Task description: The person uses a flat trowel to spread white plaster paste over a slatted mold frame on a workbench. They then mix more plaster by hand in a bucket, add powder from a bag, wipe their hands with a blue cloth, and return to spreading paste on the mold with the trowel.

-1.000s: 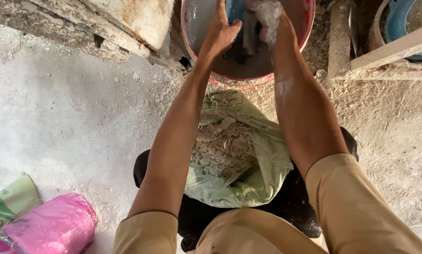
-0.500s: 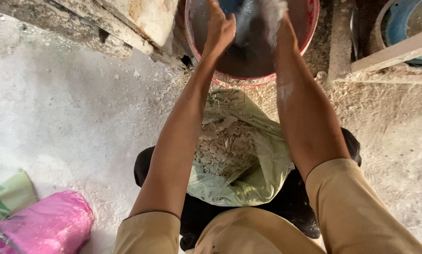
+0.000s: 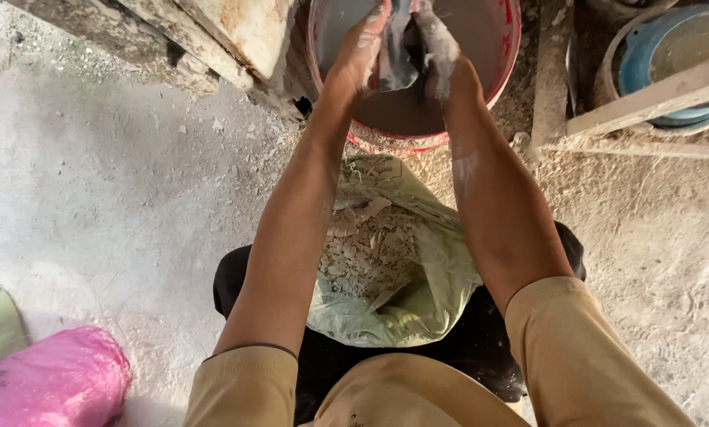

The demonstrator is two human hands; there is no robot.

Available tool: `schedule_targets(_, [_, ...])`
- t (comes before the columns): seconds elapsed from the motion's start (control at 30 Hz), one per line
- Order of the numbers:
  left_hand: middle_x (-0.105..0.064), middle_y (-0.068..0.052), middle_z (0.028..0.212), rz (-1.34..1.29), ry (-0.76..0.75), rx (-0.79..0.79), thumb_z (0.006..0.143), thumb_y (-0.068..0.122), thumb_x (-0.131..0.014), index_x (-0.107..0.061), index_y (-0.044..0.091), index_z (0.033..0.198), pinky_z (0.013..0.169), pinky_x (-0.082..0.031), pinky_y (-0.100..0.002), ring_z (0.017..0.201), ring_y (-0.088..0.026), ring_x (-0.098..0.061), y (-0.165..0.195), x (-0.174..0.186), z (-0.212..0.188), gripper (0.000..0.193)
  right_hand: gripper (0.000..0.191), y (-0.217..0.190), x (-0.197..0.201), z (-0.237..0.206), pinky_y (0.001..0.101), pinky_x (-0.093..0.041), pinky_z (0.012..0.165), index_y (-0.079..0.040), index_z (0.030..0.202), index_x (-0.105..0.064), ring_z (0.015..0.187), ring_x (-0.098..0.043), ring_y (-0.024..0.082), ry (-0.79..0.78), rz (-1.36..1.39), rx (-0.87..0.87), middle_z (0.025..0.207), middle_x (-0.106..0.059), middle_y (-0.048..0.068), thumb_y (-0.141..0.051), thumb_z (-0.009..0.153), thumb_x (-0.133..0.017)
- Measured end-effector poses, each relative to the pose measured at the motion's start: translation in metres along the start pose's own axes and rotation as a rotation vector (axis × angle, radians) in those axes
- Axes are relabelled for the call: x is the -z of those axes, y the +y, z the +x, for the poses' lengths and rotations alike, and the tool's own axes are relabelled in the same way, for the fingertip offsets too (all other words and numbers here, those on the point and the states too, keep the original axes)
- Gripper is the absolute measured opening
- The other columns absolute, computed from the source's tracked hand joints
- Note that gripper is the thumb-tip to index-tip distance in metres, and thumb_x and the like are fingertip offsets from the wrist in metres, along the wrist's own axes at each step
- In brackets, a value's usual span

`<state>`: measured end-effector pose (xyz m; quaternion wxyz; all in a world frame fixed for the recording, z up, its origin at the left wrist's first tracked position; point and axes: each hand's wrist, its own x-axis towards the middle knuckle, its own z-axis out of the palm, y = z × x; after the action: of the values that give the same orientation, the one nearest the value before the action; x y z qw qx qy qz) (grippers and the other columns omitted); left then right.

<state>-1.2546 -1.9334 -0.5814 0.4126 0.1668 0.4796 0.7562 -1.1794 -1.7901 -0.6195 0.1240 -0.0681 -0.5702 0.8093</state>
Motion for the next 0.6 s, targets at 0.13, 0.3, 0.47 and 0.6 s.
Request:
schedule_targets(0.13, [-0.068, -0.011, 0.117, 0.628, 0.235, 0.039, 0.109, 0.056, -0.036, -0.069, 0.005, 0.126, 0.087, -0.050, -0.037, 0.106, -0.017, -0.064, 0.002, -0.008, -0.001, 0.063, 0.037, -0.024, 0.017, -0.007, 0.0405, -0.054, 0.094, 0.002, 0.129, -0.055, 0.102, -0.059, 0.021, -0.087, -0.218, -0.132, 0.119, -0.064, 0.012, -0.028, 0.108, -0.059])
schedule_targets(0.3, [-0.071, -0.019, 0.100, 0.557, 0.361, 0.006, 0.101, 0.023, -0.050, -0.061, 0.000, 0.127, 0.072, -0.053, -0.043, 0.086, -0.026, -0.065, -0.015, -0.012, 0.011, 0.037, 0.035, -0.043, 0.026, -0.008, 0.0409, -0.054, 0.093, 0.003, 0.128, -0.056, 0.099, -0.059, 0.021, 0.183, -0.667, -0.052, 0.117, -0.064, 0.012, -0.026, 0.109, -0.061])
schedule_targets(0.47, [-0.066, -0.022, 0.097, 0.421, 0.291, -0.141, 0.086, -0.004, -0.047, -0.056, 0.000, 0.132, 0.069, -0.053, -0.050, 0.085, -0.033, -0.058, -0.020, -0.011, 0.009, 0.047, 0.033, -0.034, 0.010, -0.016, 0.0414, -0.054, 0.091, 0.004, 0.126, -0.056, 0.097, -0.058, 0.021, 0.188, -0.307, -0.101, 0.115, -0.064, 0.011, -0.024, 0.109, -0.063])
schedule_targets(0.6, [-0.073, -0.027, 0.108, 0.914, 0.291, -0.251, 0.092, 0.002, -0.053, -0.058, 0.002, 0.130, 0.086, -0.055, -0.051, 0.100, -0.043, -0.070, -0.025, -0.013, 0.000, 0.037, 0.032, -0.027, -0.009, -0.027, 0.0414, -0.054, 0.085, 0.003, 0.119, -0.060, 0.092, -0.057, 0.018, 0.248, -0.259, 0.089, 0.107, -0.064, 0.011, -0.025, 0.105, -0.069])
